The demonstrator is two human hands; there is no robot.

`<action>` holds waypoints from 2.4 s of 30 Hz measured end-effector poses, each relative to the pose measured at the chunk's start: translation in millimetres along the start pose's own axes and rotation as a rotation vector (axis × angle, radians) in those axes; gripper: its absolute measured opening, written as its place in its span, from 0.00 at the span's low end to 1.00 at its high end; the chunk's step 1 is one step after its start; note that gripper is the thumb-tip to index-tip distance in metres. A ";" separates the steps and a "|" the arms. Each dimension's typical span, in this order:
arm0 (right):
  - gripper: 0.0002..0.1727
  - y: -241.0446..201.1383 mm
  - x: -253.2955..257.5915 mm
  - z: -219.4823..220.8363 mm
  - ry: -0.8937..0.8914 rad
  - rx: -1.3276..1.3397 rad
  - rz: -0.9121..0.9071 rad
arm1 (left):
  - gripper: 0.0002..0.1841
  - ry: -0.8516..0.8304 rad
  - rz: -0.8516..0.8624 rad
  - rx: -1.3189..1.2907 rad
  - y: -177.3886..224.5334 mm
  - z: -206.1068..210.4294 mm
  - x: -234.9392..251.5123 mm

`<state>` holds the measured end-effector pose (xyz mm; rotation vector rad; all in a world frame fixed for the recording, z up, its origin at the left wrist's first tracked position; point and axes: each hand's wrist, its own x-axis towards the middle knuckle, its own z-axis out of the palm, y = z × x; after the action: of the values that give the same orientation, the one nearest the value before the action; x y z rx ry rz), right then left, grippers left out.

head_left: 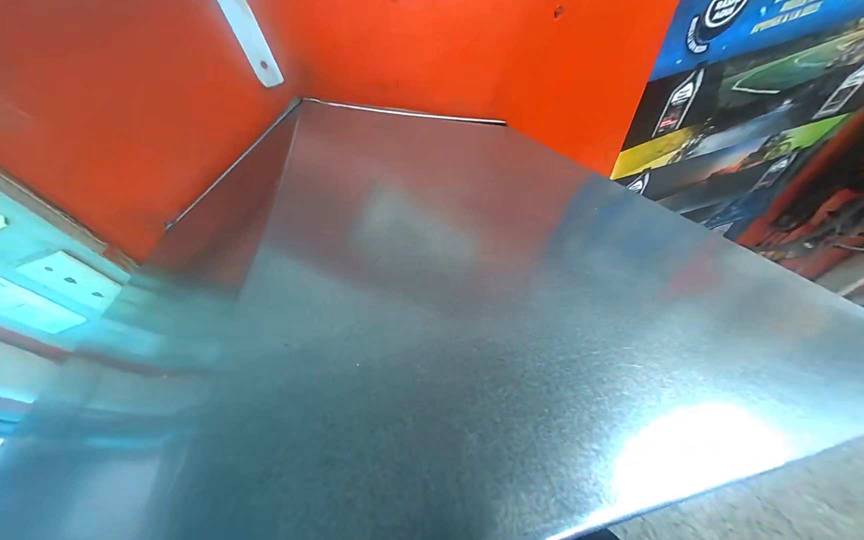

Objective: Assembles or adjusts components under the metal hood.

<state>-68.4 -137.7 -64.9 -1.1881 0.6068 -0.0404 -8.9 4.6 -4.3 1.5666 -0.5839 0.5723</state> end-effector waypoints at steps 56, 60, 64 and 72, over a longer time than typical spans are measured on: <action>0.09 -52.4 -29.7 5.8 0.117 0.366 0.411 | 0.33 0.069 0.179 -0.077 -3.1 0.4 13.2; 0.16 -37.9 -22.3 1.6 0.087 0.100 0.304 | 0.35 0.038 0.128 -0.113 4.7 3.2 12.6; 0.24 -15.5 12.3 0.3 0.089 0.047 0.283 | 0.35 0.046 0.162 -0.046 9.4 6.8 15.7; 0.06 -50.0 -31.9 2.5 0.051 0.228 0.330 | 0.38 0.060 0.202 -0.092 -3.1 6.3 2.3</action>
<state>-80.1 -144.4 -7.1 -0.8584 0.8151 0.1372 -5.0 -1.5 -5.5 1.4083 -0.7179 0.7322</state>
